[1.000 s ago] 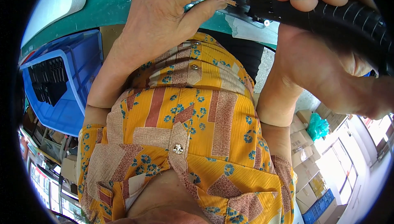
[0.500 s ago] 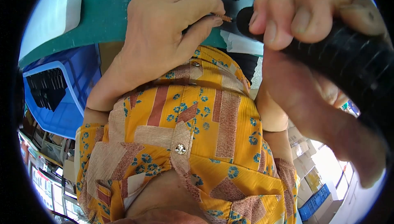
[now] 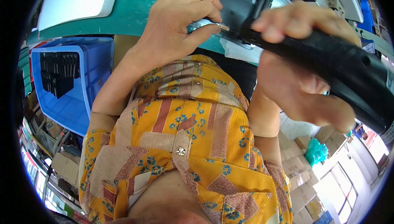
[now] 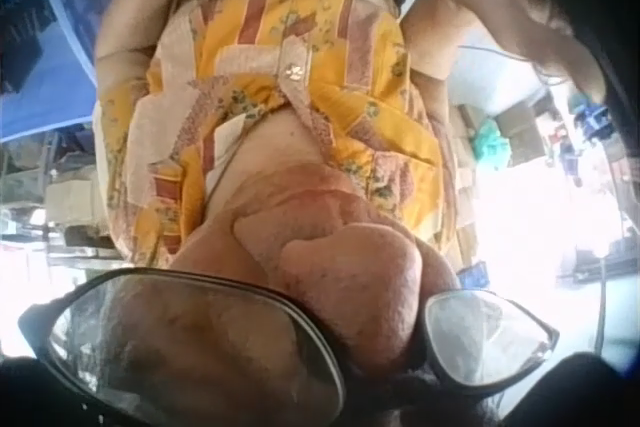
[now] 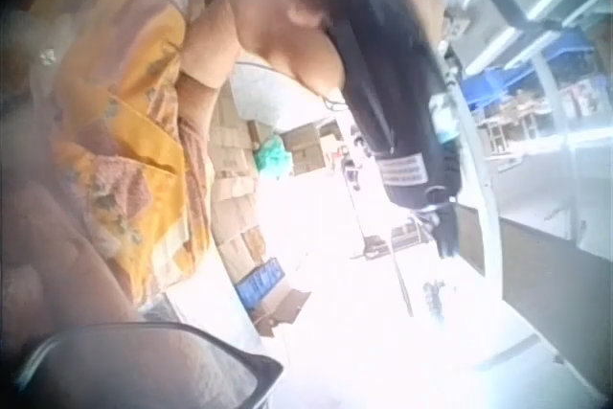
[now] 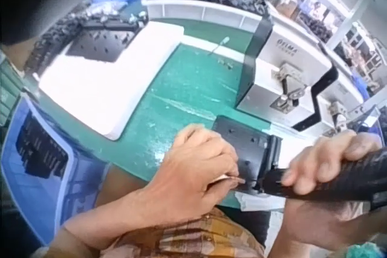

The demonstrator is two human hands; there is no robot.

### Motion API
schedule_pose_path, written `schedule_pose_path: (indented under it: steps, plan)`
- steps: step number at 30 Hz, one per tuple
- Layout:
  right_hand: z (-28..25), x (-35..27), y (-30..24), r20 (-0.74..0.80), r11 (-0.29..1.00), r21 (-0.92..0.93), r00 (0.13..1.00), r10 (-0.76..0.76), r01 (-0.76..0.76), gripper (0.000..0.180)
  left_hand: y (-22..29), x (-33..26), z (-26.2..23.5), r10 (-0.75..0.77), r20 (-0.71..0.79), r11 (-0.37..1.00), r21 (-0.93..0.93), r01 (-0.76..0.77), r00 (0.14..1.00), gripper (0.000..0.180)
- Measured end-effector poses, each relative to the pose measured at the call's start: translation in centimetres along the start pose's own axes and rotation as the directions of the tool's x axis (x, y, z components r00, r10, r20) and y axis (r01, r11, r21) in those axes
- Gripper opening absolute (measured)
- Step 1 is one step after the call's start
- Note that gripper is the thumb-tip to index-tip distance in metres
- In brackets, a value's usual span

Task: The person assembles or repairs electronic device components by hand, securing screws into a plastic housing with an electric screwdriver.

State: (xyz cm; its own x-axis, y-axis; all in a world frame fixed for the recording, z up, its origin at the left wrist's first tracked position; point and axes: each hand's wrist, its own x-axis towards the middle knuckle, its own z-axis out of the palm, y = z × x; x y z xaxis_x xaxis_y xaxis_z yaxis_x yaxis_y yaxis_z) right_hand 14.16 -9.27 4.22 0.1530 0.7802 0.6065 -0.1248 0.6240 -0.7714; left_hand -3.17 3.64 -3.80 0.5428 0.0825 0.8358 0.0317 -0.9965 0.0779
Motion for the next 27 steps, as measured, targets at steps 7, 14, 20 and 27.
schedule_pose_path:
  steps: [7,14,20,27]
  plan:
    - [-6.2,-2.9,-0.9,-0.361,0.993,-0.021,0.925,-0.115,0.115,0.085,1.4,1.3,-2.7,-0.398,0.201,0.851,-0.284,0.442,0.895,0.036]
    - [-5.1,-3.6,2.7,-0.391,0.989,-0.07,0.909,-0.145,0.128,0.079,1.2,2.7,-3.5,-0.489,0.203,0.846,-0.127,0.518,0.848,0.039]
    - [-4.3,-3.8,4.5,-0.489,0.99,-0.14,0.867,-0.097,0.032,0.077,-2.0,0.9,-2.3,-0.545,0.345,0.838,0.247,0.487,0.764,0.04]
    - [-5.9,-3.5,0.9,-0.525,0.908,-0.419,0.82,-0.229,-0.015,0.073,2.9,5.0,2.8,-0.191,0.571,0.972,-0.002,0.234,0.798,0.079]
